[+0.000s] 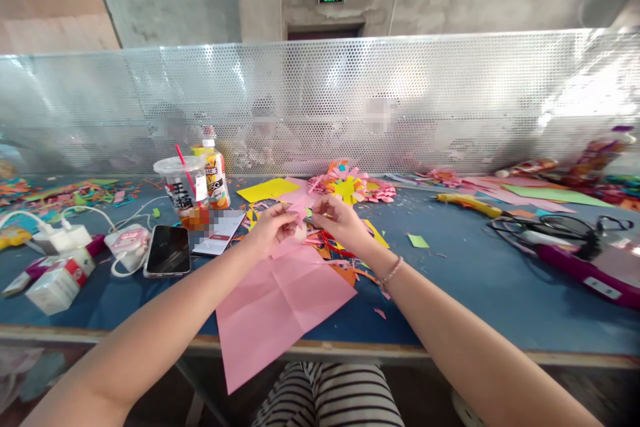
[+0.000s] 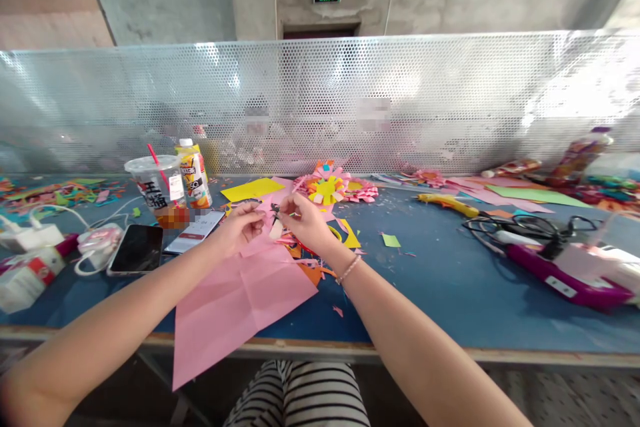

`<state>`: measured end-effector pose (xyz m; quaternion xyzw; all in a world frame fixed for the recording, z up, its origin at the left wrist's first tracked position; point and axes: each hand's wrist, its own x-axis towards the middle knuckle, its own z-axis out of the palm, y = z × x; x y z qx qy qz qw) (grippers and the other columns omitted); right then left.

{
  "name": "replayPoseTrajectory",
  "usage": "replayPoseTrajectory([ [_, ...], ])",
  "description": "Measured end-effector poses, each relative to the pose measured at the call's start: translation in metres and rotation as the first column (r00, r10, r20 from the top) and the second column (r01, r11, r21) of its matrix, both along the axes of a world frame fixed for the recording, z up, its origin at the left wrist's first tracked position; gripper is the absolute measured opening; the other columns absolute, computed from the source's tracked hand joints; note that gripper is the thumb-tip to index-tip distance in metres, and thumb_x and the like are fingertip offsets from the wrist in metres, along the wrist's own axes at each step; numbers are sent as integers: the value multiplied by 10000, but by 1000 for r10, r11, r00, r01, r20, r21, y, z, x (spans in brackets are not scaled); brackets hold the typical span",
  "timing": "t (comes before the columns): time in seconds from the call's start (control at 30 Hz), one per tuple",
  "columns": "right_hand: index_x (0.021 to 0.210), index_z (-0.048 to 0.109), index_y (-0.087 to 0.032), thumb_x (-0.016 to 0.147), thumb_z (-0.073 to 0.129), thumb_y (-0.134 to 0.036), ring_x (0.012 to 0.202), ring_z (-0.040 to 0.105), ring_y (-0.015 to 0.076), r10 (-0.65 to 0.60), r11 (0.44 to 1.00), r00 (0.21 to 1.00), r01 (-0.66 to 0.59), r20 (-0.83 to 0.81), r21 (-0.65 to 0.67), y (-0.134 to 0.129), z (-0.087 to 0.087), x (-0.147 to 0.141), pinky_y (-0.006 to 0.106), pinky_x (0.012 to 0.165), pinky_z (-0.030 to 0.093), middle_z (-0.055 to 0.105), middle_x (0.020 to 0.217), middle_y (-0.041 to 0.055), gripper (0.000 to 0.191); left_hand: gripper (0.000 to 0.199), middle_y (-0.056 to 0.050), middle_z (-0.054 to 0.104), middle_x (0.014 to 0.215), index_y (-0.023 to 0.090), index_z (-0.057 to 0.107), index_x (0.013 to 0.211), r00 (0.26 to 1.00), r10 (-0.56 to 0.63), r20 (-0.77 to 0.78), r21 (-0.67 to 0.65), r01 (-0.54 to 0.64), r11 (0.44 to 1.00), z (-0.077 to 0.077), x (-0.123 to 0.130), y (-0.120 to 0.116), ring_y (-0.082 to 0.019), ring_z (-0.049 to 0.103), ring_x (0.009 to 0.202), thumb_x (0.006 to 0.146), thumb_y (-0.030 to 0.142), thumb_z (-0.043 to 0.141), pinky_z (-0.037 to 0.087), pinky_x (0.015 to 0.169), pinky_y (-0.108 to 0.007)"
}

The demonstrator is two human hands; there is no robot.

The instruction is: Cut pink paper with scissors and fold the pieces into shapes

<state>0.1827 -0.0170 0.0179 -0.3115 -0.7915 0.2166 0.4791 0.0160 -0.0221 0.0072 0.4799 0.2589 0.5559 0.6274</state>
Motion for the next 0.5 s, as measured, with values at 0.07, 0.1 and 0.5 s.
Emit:
replayPoseTrajectory([
  [0.07, 760, 472, -177, 740, 496, -235, 649, 461, 105, 28, 999, 1000, -27, 15, -34, 0, 0, -1, 240, 591, 396, 485, 719, 0, 66, 171, 14, 568, 594, 135, 528, 681, 1000, -2, 2, -4, 2, 1000, 0, 0, -1, -41, 500, 491, 577, 141, 664, 359, 472, -161],
  [0.1, 759, 475, -176, 743, 492, -235, 633, 458, 101, 40, 998, 999, -39, 16, -53, 0, 0, -2, 237, 581, 392, 486, 710, -3, 64, 169, 6, 578, 614, 134, 531, 692, 1000, -3, 0, -6, 3, 1000, 0, 0, -2, -46, 514, 510, 585, 143, 662, 368, 483, -162],
  [0.5, 755, 484, -180, 746, 516, -262, 622, 494, 95, 145, 969, 984, -162, -100, -186, -4, -1, -7, 236, 571, 425, 497, 703, -12, 89, 120, -8, 582, 609, 113, 560, 712, 998, -66, -24, 9, 67, 998, 0, 0, -2, -48, 515, 509, 630, 142, 642, 369, 479, -161],
])
